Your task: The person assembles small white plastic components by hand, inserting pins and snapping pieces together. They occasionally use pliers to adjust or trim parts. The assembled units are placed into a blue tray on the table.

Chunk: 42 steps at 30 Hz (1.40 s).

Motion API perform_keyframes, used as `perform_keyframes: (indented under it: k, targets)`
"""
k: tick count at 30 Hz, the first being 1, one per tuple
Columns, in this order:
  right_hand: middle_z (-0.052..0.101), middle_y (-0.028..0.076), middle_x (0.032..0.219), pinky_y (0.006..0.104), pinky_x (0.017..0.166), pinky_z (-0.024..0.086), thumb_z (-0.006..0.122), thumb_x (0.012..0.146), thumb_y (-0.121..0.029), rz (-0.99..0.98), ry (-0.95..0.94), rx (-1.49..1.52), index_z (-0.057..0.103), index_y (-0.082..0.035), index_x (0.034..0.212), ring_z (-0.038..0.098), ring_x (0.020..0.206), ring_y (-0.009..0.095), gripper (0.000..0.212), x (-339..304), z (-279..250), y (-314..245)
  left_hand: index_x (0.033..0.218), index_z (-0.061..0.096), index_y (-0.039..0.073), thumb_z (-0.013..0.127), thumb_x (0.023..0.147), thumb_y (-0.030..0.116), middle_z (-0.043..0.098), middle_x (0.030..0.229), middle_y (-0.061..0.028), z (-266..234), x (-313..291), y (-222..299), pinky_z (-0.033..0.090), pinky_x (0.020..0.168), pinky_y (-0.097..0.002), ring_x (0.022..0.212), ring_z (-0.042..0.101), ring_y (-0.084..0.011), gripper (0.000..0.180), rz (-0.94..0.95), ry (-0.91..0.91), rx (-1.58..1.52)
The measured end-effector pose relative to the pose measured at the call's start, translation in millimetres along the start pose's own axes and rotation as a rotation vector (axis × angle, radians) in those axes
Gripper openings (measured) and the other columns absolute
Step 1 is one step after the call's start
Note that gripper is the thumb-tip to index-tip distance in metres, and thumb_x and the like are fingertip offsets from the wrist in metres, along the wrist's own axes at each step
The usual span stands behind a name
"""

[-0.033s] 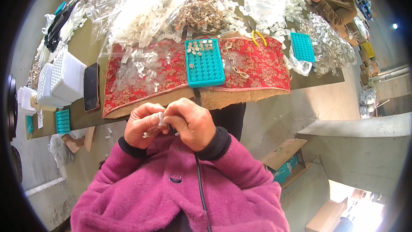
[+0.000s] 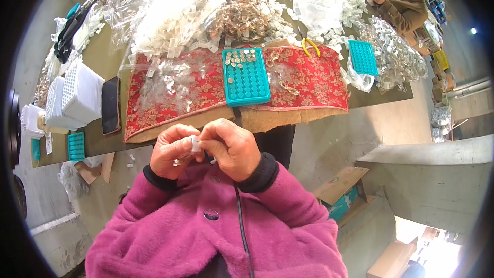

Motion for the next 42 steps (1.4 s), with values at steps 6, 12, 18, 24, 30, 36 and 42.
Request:
perform_keyframes:
  k: [6, 12, 18, 24, 30, 36, 42]
  targets:
    - [0.069, 0.011, 0.084, 0.0331, 0.070, 0.055, 0.075, 0.085, 0.001, -0.151, -0.208, -0.213, 0.068, -0.001, 0.091, 0.070, 0.076, 0.024, 0.010, 8.9, -12.7, -2.4, 0.111, 0.071, -0.001, 0.074, 0.095, 0.004, 0.076, 0.099, -0.0117, 8.5, 0.2, 7.6, 0.062, 0.075, -0.0311, 0.081, 0.073, -0.0176, 0.017, -0.126, -0.050, 0.099]
    - [0.069, 0.008, 0.089, 0.0323, 0.073, 0.053, 0.078, 0.092, -0.008, -0.198, 0.295, -0.386, 0.071, -0.004, 0.100, 0.066, 0.080, 0.019, 0.011, 21.9, -70.0, 15.0, 0.135, 0.063, 0.000, 0.068, 0.103, 0.011, 0.072, 0.106, -0.0079, 15.4, 9.9, 34.5, 0.061, 0.086, -0.0319, 0.093, 0.075, -0.0179, 0.034, -0.093, -0.201, 0.127]
    - [0.070, 0.011, 0.099, 0.0435, 0.086, 0.052, 0.080, 0.086, -0.013, -0.270, 0.562, -0.981, 0.069, -0.004, 0.119, 0.066, 0.094, 0.030, 0.035, 54.8, -146.3, 75.5, 0.131, 0.062, -0.003, 0.063, 0.103, 0.006, 0.066, 0.113, -0.0086, 19.3, 63.4, 154.0, 0.059, 0.089, -0.0354, 0.100, 0.070, -0.0204, 0.029, 0.670, 0.028, 0.507]
    - [0.070, 0.011, 0.100, 0.0483, 0.087, 0.050, 0.081, 0.080, -0.016, -0.217, 0.516, -1.131, 0.071, -0.011, 0.117, 0.064, 0.098, 0.035, 0.039, 55.3, -146.9, 100.2, 0.138, 0.059, -0.007, 0.075, 0.093, 0.007, 0.070, 0.121, -0.0141, -13.7, 138.1, 238.6, 0.056, 0.092, -0.0326, 0.104, 0.068, -0.0190, 0.050, 0.918, 0.616, 0.853]
    - [0.068, 0.003, 0.090, 0.0464, 0.082, 0.047, 0.078, 0.083, -0.015, -0.302, 0.557, -1.159, 0.073, -0.014, 0.097, 0.064, 0.092, 0.030, 0.015, 52.9, -144.9, 106.7, 0.111, 0.072, 0.000, 0.071, 0.095, 0.000, 0.074, 0.100, -0.0075, -30.0, 112.2, 107.1, 0.057, 0.074, -0.0273, 0.083, 0.070, -0.0142, 0.017, 0.788, 0.298, 0.917]
    - [0.069, 0.011, 0.093, 0.0417, 0.078, 0.052, 0.071, 0.096, -0.013, -0.340, 0.799, -0.732, 0.069, -0.005, 0.101, 0.066, 0.087, 0.032, 0.009, 60.3, -137.8, 69.9, 0.104, 0.074, 0.001, 0.073, 0.092, -0.003, 0.071, 0.095, -0.0069, -0.1, 80.1, 48.7, 0.056, 0.068, -0.0261, 0.080, 0.070, -0.0122, 0.013, 0.993, 0.173, 1.186]
    - [0.073, 0.011, 0.093, 0.0319, 0.074, 0.058, 0.067, 0.100, -0.006, -0.332, 0.319, -0.582, 0.068, 0.000, 0.108, 0.072, 0.081, 0.020, 0.009, 53.3, -66.5, -1.0, 0.115, 0.075, 0.002, 0.079, 0.087, -0.001, 0.072, 0.107, -0.0131, 20.7, 64.4, 52.7, 0.060, 0.078, -0.0330, 0.094, 0.073, -0.0237, 0.029, 0.887, 0.079, 1.047]
Point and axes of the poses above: each hand's wrist, its own x-axis towards the middle knuckle, its own z-axis out of the palm, y = z × x, the point moved 1 cm from there along x, towards the middle knuckle
